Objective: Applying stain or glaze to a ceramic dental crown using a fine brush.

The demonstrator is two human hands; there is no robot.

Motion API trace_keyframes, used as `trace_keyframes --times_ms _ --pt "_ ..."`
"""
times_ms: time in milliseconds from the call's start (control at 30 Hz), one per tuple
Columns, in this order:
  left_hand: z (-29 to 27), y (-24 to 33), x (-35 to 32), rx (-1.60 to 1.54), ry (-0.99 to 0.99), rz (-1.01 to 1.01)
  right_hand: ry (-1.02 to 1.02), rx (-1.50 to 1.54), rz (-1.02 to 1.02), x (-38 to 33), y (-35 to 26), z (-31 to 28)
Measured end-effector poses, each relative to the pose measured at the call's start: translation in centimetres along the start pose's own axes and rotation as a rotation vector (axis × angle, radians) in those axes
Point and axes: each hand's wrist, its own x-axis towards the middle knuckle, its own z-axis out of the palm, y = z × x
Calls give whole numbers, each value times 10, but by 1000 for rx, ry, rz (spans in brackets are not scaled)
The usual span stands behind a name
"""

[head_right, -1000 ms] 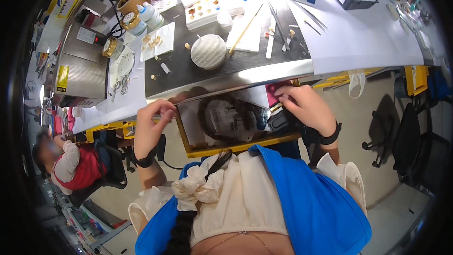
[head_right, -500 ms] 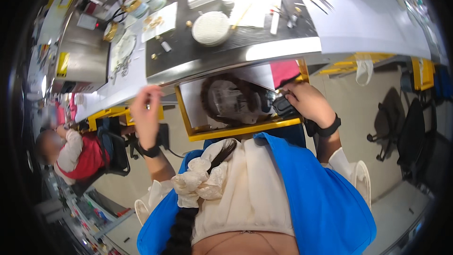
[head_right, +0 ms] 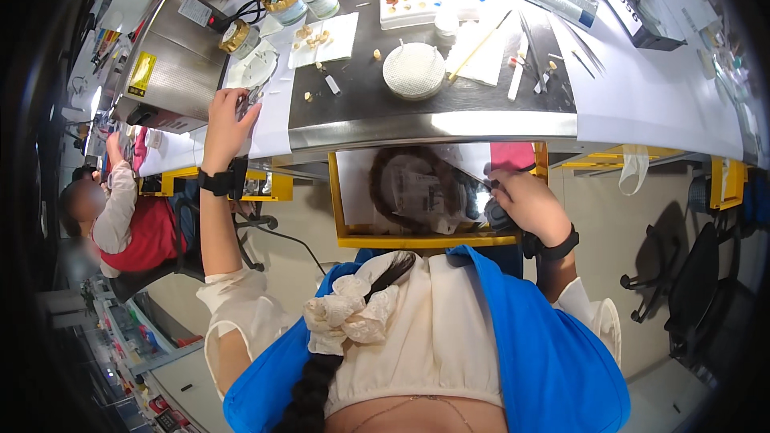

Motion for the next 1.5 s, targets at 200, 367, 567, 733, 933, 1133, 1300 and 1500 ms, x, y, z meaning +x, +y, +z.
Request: trace_keyframes --times_ms 200,367,567,733,933,1133,1300,1500 --pt "-4 -6 17 28 -98 13 -26 12 5 4 3 -5" --pt "-6 -5 29 67 -134 43 -17 -14 8 4 5 -7" --pt "-17 -6 53 91 -290 27 -103 -18 51 0 9 -8" --pt "-39 -14 76 -4 -602 -66 -71 -17 68 -3 9 -12" --pt "-61 -22 92 -25 -799 -112 -86 -22 86 -7 7 -14" --pt "-69 -34 100 -32 -940 -237 -85 -46 76 -10 3 -15" --pt "-72 -43 117 156 -1032 -278 -74 -50 75 -10 1 -15" --pt "-83 -44 127 292 -1081 -260 -64 -33 66 -12 -2 -14"
